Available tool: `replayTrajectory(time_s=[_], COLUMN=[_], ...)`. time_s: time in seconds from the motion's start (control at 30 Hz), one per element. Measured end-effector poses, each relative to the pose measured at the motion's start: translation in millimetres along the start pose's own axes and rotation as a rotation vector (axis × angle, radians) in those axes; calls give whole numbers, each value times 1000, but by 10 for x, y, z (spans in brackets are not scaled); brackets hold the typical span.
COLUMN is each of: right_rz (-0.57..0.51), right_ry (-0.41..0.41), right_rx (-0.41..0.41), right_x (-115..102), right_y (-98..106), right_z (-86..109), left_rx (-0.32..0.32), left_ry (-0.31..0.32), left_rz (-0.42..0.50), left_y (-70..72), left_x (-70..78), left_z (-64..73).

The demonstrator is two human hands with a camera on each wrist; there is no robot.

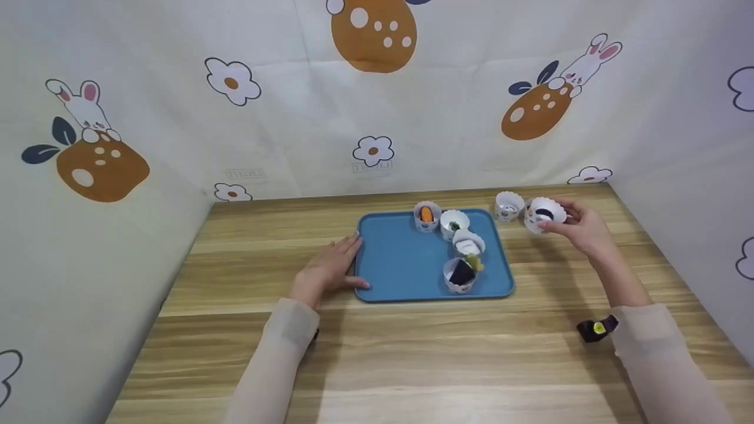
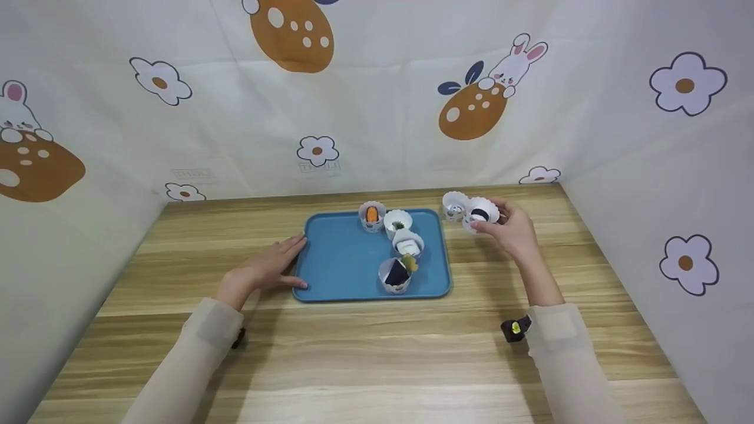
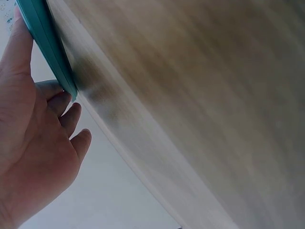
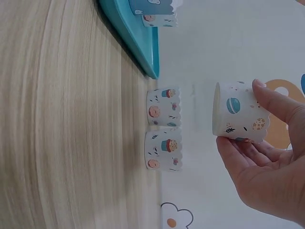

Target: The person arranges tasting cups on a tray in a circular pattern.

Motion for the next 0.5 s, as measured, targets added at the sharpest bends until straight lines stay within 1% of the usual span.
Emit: replayTrajectory(time_s=[0.17, 0.5], right_rz=[-36, -61], right_ry=[20, 42], right_rx=[-8, -35], right_x=[-58, -157], right_y=[-42, -137], right_z=[20, 48], left_rx=[-7, -5], left_ry=[-3, 5], left_rz=[6, 14], left_y=[-3, -8], left_x=[6, -3], left_z=[-5, 0])
Point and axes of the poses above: each hand's wrist, its own z-axis away from the middle knuckle, its own y-axis out of the back of the hand, x = y × z, the point moved 6 cm from there along -z, towards the middle knuckle, and after that the axes turned 5 degrees about z, right-handed, at the moved point
